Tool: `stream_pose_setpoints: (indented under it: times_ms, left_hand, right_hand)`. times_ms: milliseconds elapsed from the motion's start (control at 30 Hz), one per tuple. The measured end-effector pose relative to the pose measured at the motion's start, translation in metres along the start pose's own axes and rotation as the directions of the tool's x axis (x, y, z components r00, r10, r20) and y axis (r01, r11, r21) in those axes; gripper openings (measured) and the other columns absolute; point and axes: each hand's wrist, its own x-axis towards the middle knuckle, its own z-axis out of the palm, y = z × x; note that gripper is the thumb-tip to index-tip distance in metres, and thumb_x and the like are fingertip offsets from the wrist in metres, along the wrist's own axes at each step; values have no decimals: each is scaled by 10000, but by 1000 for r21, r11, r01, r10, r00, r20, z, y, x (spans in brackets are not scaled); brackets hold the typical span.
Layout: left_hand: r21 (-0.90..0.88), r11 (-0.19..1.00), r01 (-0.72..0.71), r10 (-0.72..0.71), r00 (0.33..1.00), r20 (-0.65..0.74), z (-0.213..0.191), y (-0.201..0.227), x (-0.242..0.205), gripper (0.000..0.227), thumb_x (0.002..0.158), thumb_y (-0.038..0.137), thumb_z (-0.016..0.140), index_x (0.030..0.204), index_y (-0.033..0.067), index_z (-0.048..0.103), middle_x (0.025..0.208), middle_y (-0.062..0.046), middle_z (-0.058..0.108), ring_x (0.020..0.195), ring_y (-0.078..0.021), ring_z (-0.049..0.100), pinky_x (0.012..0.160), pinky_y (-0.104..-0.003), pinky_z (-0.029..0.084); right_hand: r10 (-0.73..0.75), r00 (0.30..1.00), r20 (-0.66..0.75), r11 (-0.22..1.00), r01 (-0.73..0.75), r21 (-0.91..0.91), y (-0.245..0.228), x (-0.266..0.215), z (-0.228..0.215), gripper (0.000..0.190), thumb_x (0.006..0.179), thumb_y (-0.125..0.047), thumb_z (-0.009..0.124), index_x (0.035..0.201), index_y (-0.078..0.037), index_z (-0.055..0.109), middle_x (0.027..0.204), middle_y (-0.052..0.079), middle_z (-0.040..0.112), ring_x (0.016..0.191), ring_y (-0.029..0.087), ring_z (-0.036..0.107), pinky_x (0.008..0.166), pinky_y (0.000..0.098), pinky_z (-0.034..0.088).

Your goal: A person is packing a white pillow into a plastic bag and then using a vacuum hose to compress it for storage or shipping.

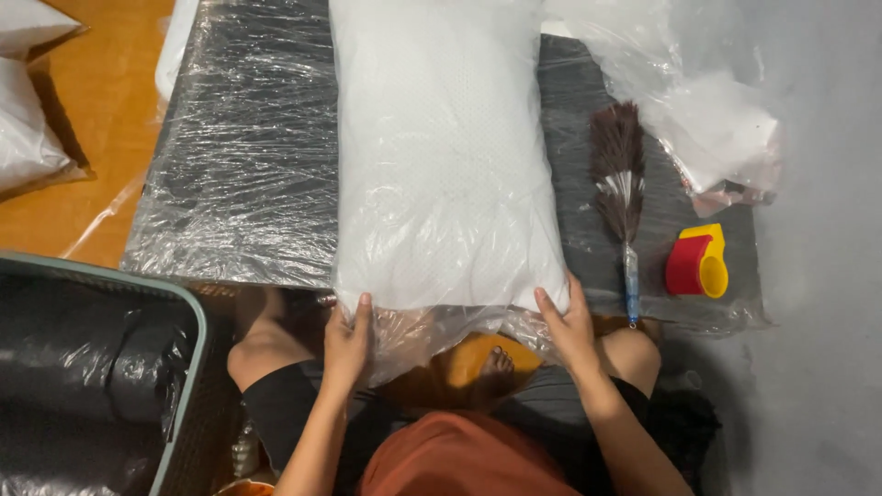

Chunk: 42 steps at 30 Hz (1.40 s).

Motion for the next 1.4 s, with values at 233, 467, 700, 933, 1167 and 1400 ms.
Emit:
stream_pose_setpoints:
  times_ms: [233,467,700,933,1167,1400]
  left_hand:
    - [-15,995,-103,103,994,21,14,26,53,554,1008,523,602,1276,46,686,1160,-259,722,1202,-403,645,1010,-545,494]
    - [-212,976,50,-57,998,-26,6,91,53,816,932,671,609,1404,7,565,1301,-307,644,1315,-439,563,1092,-560,432]
    - [-275,957,-89,53,990,-133,11,62,51,588,1007,486,621,1395,44,600,1269,-264,669,1281,-378,595,1076,-526,450]
    - [-104,667,-738,698,668,-257,23,156,18,406,1095,163,511,1438,-53,496,1340,-309,595,1326,-411,531,1141,-513,379]
    - [88,487,-869,854,495,158,73,220,-42,612,1061,292,492,1577,18,309,925,-360,715,823,-524,722,728,-631,557]
    - [390,238,-890,731,428,531,134,70,-24,640,926,182,565,1548,120,425,926,-119,768,747,-302,757,648,-439,597]
  right_hand:
    - [-108,992,-71,982,117,148,-4,33,4,676,919,-369,773,1482,-91,523,1365,242,590,1323,331,534,1093,480,413]
    - [-302,952,-46,913,275,-300,-17,68,9,922,900,-419,750,1614,-65,285,1488,357,390,1329,516,499,1087,596,449]
    - [-417,907,58,870,417,-261,-30,46,44,936,921,-326,732,1637,-71,185,1546,391,270,1365,596,398,1101,653,400]
    - [-393,918,-57,897,396,199,44,69,106,833,1015,-326,642,1629,3,184,1660,322,137,1555,370,108,1271,501,49]
    - [-319,931,176,920,260,292,107,86,98,564,986,-325,521,1509,-134,427,920,-6,493,894,162,528,908,359,422]
    - [-70,916,394,897,231,-378,204,104,9,478,770,-202,650,1239,-183,739,1028,47,755,1012,224,722,876,404,548]
